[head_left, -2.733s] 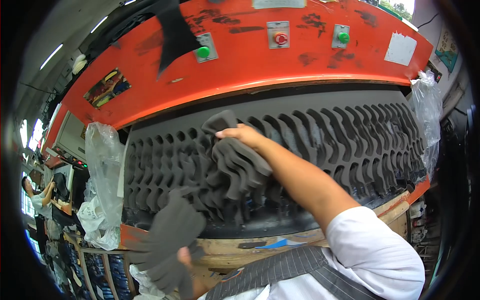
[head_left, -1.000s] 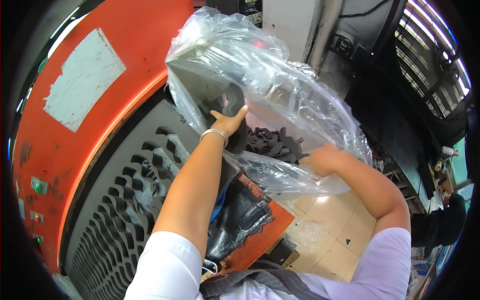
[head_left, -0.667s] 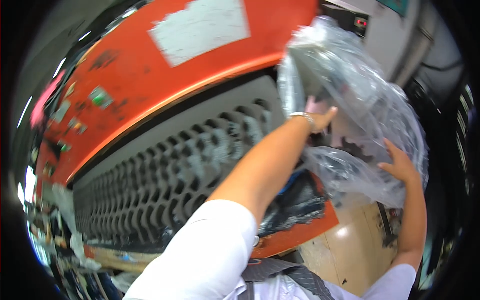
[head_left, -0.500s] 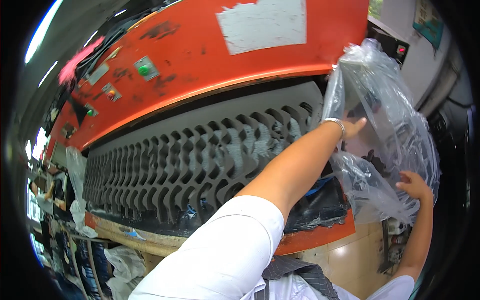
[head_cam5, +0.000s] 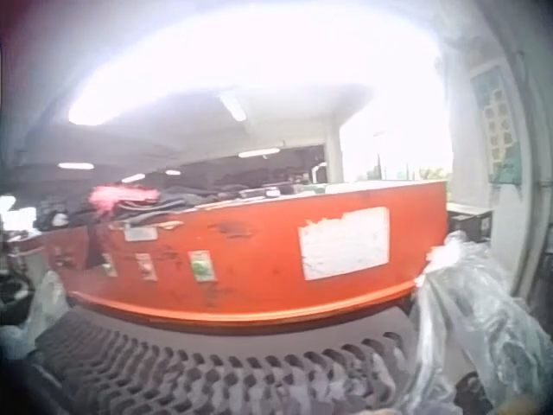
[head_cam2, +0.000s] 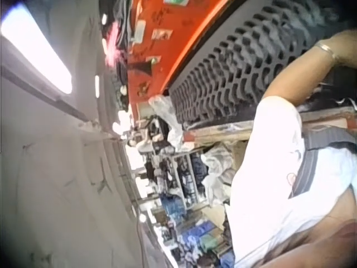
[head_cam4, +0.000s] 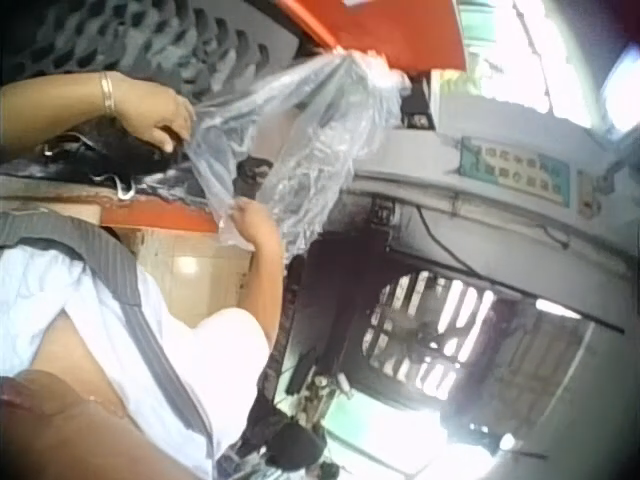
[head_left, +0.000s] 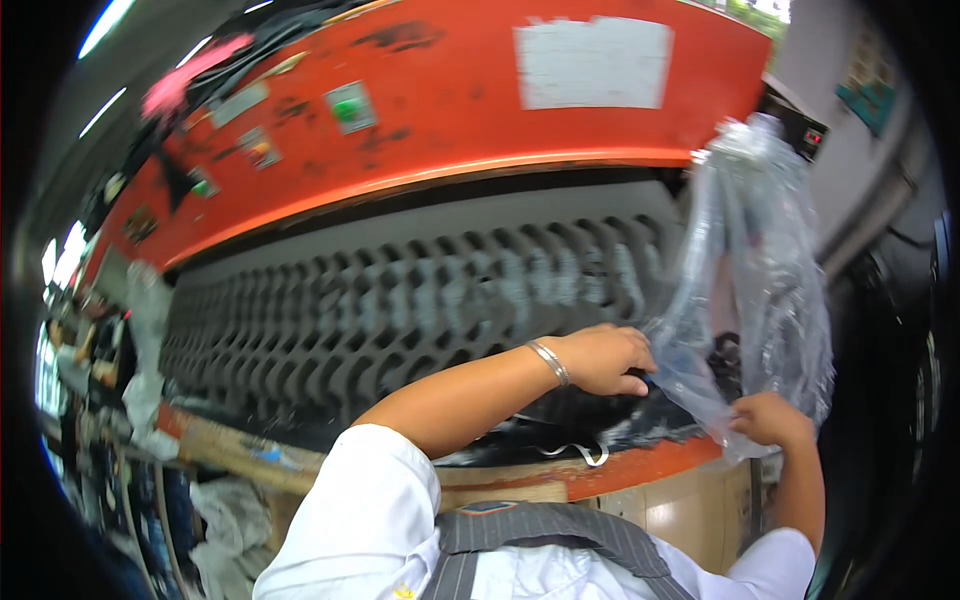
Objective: The recorder uses a die-cutting machine to cut shapes out of foam sheets and then gathers the cut pieces into a bag.
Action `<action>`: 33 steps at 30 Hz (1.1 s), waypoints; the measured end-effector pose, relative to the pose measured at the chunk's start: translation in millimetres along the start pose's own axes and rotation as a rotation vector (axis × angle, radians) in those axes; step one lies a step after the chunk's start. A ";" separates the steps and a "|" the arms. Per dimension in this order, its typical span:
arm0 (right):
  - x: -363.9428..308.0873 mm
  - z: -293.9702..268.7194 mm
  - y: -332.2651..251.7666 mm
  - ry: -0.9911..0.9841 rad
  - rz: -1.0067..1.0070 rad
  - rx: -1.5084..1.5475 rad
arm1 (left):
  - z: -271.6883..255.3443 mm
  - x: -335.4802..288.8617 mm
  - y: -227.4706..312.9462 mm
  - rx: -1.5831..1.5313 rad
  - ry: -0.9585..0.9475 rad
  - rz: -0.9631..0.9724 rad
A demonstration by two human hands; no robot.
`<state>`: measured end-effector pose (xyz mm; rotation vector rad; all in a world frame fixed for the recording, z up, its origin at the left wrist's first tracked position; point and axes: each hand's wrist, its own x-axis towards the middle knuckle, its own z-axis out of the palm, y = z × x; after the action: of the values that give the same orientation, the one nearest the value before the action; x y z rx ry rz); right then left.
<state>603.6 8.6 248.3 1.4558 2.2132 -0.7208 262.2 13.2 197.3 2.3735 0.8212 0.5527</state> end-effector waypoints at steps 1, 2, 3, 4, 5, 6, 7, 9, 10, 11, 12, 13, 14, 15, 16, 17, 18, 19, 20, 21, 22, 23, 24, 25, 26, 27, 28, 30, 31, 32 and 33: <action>-6.8 -0.5 -6.7 0.236 -0.061 0.020 | -3.1 -32.1 -1.9 -0.054 0.109 0.065; -9.7 2.9 -16.6 0.472 -0.113 0.060 | -17.5 -63.7 -3.2 -0.035 0.127 0.024; -13.4 4.6 -34.1 0.466 -0.141 0.056 | -38.4 -93.2 -6.1 -0.128 0.155 -0.203; -15.2 6.7 -54.4 0.667 -0.246 0.108 | -58.6 -122.1 -10.0 -0.225 0.183 -0.426; -18.9 10.4 -77.2 0.875 -0.350 0.159 | -72.1 -156.4 -24.4 -0.343 0.390 -0.563; -16.5 19.6 -96.9 0.829 -0.454 0.216 | -81.8 -197.2 -48.3 -0.457 0.603 -0.698; -12.7 28.9 -127.8 0.734 -0.524 0.209 | -96.5 -242.1 -72.3 -0.310 0.850 -0.703; -0.1 55.8 -182.4 0.588 -0.620 0.120 | -129.8 -321.0 -100.8 -0.398 1.332 -0.930; 10.9 70.0 -207.6 0.542 -0.684 0.036 | -143.8 -378.4 -123.9 -0.116 1.477 -1.018; 20.6 83.3 -228.2 0.493 -0.637 0.011 | -153.4 -417.4 -140.3 -0.071 1.548 -1.078; 29.1 99.3 -247.9 0.442 -0.581 -0.011 | -161.4 -444.9 -153.6 -0.030 1.608 -1.140; 38.3 117.0 -256.8 0.384 -0.510 -0.035 | -170.0 -458.0 -168.1 -0.053 1.595 -1.129; 44.9 127.8 -271.5 0.387 -0.490 -0.037 | -179.8 -472.3 -181.5 -0.029 1.406 -1.318; 49.7 136.6 -287.7 0.370 -0.386 -0.118 | -187.4 -486.2 -194.6 -0.004 1.203 -1.490; 52.1 145.7 -296.9 0.341 -0.252 -0.201 | -185.3 -471.5 -201.1 -0.150 1.185 -1.536; 57.3 152.7 -307.1 0.332 -0.187 -0.252 | -189.8 -480.6 -210.8 -0.180 1.114 -1.517; 61.1 154.0 -320.6 0.332 -0.135 -0.238 | -194.9 -488.3 -221.0 -0.210 1.042 -1.495; 64.4 155.4 -333.9 0.353 -0.101 -0.239 | -201.7 -501.4 -236.0 -0.364 1.191 -1.408; 63.7 157.9 -340.2 0.368 -0.038 -0.240 | -208.6 -489.9 -238.9 -0.540 1.308 -1.306; 61.3 160.5 -349.4 0.359 0.004 -0.249 | -211.4 -478.1 -237.1 -0.925 1.504 -1.178; 62.9 163.5 -373.6 0.373 -0.019 -0.247 | -219.8 -515.3 -263.5 -1.146 1.606 -1.030; 58.9 165.9 -388.6 0.373 0.012 -0.247 | -226.0 -513.7 -269.4 -1.401 1.634 -0.842; 55.5 161.7 -405.2 0.348 0.002 -0.241 | -226.1 -510.4 -271.9 -1.480 1.576 -0.790; 52.2 166.5 -418.1 0.347 -0.038 -0.202 | -229.3 -509.8 -275.5 -1.443 1.581 -0.789; 50.6 173.1 -427.5 0.350 -0.077 -0.162 | -232.5 -510.6 -276.9 -1.499 1.535 -0.751; 49.6 180.1 -439.2 0.381 -0.118 -0.141 | -237.9 -511.2 -275.3 -1.547 1.533 -0.798; 48.0 185.3 -446.0 0.417 -0.167 -0.129 | -235.3 -512.7 -283.3 -1.522 1.554 -0.763; 43.3 196.2 -456.7 0.546 -0.113 -0.068 | -228.7 -513.3 -301.3 -1.408 1.569 -0.857; 44.3 206.5 -454.5 0.611 -0.069 -0.068 | -224.6 -501.5 -303.7 -1.410 1.506 -0.840; 44.5 215.2 -452.1 0.675 -0.031 -0.070 | -220.6 -495.3 -303.9 -1.407 1.451 -0.820; 52.0 217.0 -452.2 0.679 -0.039 -0.083 | -222.2 -513.1 -319.6 -1.426 1.446 -0.847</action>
<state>175.7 -234.4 138.2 1.8071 2.7156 -0.1347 -366.8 -33.3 66.8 0.0320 1.1658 1.6538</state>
